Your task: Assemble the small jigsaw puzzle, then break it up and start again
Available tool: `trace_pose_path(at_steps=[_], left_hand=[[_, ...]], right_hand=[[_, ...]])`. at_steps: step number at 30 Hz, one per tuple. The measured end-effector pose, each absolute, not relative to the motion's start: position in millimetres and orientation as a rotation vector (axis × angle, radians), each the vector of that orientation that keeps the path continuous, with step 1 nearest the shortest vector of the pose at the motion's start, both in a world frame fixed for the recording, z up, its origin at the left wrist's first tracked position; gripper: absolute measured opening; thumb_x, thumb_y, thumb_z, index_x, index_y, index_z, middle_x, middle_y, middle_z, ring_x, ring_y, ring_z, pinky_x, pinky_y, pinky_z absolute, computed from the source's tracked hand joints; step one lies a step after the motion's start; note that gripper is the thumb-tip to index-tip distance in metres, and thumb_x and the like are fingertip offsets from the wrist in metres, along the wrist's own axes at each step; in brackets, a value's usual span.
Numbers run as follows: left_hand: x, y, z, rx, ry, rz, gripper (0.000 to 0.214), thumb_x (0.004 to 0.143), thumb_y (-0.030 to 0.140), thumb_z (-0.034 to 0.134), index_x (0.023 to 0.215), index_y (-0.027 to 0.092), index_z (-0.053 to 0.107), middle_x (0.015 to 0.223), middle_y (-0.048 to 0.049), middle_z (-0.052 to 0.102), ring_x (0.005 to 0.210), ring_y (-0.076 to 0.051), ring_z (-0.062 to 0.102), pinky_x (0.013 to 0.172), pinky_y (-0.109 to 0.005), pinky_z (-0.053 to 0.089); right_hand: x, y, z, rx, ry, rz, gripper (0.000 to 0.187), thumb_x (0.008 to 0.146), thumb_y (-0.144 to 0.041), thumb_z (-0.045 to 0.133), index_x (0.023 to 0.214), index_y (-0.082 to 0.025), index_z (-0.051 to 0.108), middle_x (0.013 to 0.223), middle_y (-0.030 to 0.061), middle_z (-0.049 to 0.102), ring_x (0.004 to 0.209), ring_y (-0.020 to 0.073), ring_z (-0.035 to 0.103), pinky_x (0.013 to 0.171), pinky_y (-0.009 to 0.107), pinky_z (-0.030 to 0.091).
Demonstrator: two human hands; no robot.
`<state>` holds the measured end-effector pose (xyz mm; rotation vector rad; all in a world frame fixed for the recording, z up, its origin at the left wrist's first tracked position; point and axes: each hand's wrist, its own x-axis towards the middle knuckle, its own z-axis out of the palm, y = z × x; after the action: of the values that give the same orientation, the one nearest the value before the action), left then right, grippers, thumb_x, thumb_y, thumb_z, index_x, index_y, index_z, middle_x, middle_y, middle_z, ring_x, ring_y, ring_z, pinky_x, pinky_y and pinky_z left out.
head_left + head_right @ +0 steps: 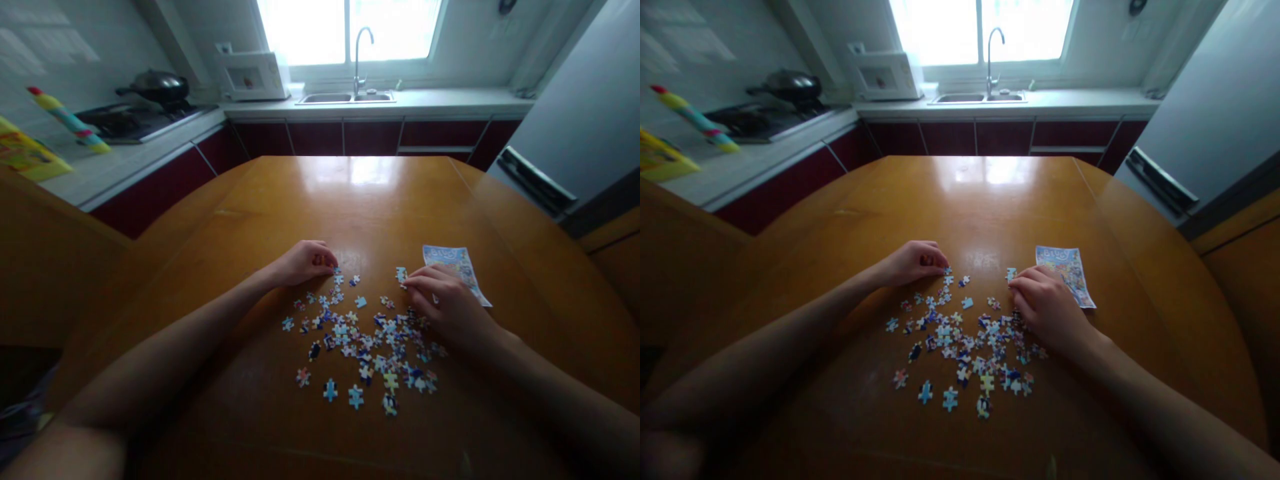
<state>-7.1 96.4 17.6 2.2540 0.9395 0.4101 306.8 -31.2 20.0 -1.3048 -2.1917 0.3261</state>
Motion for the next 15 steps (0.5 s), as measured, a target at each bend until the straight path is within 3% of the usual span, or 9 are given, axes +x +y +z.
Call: trace_pose_path(at_steps=[6,15], left_hand=[[-3.5,90.8,17.3,2.161,0.99,0.405,0.017,0.079,0.031,0.072,0.086,0.015,0.071,0.067,0.0004,0.06,0.059,-0.009,0.049,0.056,-0.02,0.037],[48.0,84.5,26.5,2.208,0.868,0.489,0.018,0.079,0.033,0.072,0.086,0.017,0.076,0.073,-0.0018,0.071,0.064,-0.01,0.053,0.061,-0.022,0.039]], right_hand=[[310.0,-28.2,19.5,-1.393,-2.113,0.284,0.017,0.09,-0.018,0.053,0.09,-0.019,0.071,0.093,0.008,0.071,0.09,0.0245,0.061,0.085,0.043,0.047],[313.2,-20.2,11.8,-1.531,-2.065,0.346,0.018,0.09,-0.02,0.053,0.087,-0.02,0.07,0.093,0.007,0.071,0.092,0.0241,0.06,0.088,0.043,0.046]])
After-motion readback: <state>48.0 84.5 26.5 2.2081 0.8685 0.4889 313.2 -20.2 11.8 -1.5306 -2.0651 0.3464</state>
